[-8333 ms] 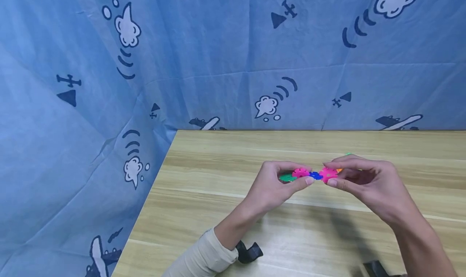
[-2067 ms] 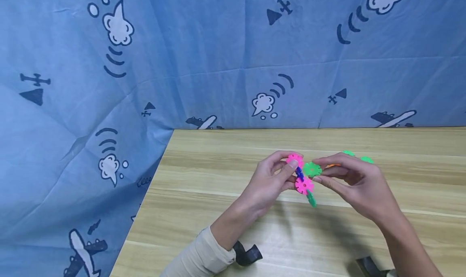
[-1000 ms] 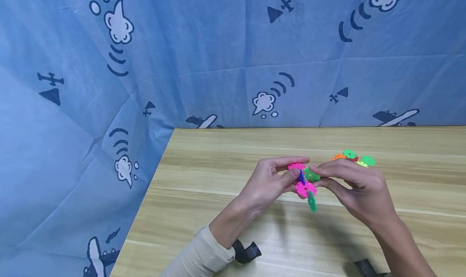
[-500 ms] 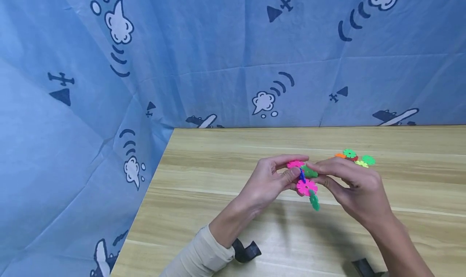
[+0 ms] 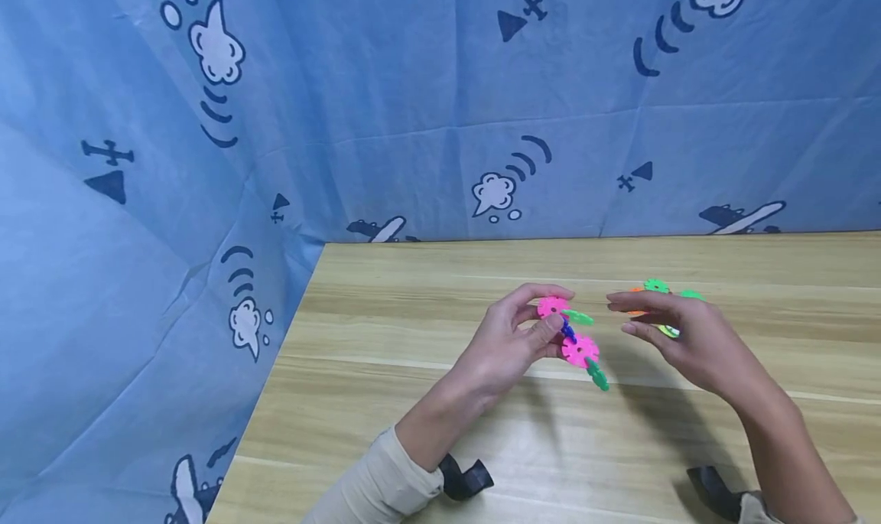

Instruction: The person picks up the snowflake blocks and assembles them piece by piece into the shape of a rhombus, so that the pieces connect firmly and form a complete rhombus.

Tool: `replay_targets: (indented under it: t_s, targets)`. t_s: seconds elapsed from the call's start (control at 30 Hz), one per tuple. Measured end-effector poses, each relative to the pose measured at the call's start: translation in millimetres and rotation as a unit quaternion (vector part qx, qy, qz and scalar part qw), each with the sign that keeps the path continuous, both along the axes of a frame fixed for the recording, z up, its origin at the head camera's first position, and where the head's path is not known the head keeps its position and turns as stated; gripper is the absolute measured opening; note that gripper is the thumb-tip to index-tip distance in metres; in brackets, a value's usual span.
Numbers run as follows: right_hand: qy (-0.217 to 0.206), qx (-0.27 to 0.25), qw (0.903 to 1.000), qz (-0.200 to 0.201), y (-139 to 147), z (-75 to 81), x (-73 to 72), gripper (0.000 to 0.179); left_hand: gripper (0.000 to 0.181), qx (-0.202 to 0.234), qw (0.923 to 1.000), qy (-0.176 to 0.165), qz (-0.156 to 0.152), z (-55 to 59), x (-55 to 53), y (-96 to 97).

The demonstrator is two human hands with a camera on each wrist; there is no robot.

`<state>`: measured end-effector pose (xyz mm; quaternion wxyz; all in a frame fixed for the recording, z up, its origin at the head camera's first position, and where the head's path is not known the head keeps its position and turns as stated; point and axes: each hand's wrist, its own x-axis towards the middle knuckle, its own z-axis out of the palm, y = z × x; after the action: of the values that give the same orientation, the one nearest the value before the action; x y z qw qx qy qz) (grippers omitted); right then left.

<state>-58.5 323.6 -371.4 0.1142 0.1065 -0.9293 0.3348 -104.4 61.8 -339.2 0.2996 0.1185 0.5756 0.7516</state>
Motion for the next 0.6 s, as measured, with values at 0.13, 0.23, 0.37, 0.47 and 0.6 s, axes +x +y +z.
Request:
replay_targets:
  t_s: [0.13,0.23,0.37,0.47,0.6]
  targets:
    - [-0.037,0.040,0.9982,-0.025,16.3,-10.6,-4.5,0.043,0.033,-0.002,0.9999,0.002,-0.010,0.8,-0.5,-1.0]
    - [-0.081,0.060,0.9943,-0.036,23.6,-16.3,-7.6,0.050,0.033,-0.007,0.9998,0.004,-0.017,2.1,-0.2,-1.8]
    - [-0.153,0.085,0.9838,-0.037,31.8,-23.3,-11.7,0.067,0.034,-0.008,0.9997,0.002,-0.022,2.9,0.8,-2.3]
    - [-0.186,0.099,0.9765,-0.044,36.8,-29.7,-14.5,0.077,0.034,-0.005,0.9997,0.001,-0.025,2.9,1.2,-2.2]
    - [-0.214,0.093,0.9701,-0.067,43.0,-39.1,-16.8,0.081,0.034,0.001,0.9995,-0.005,-0.031,3.1,1.2,-2.4]
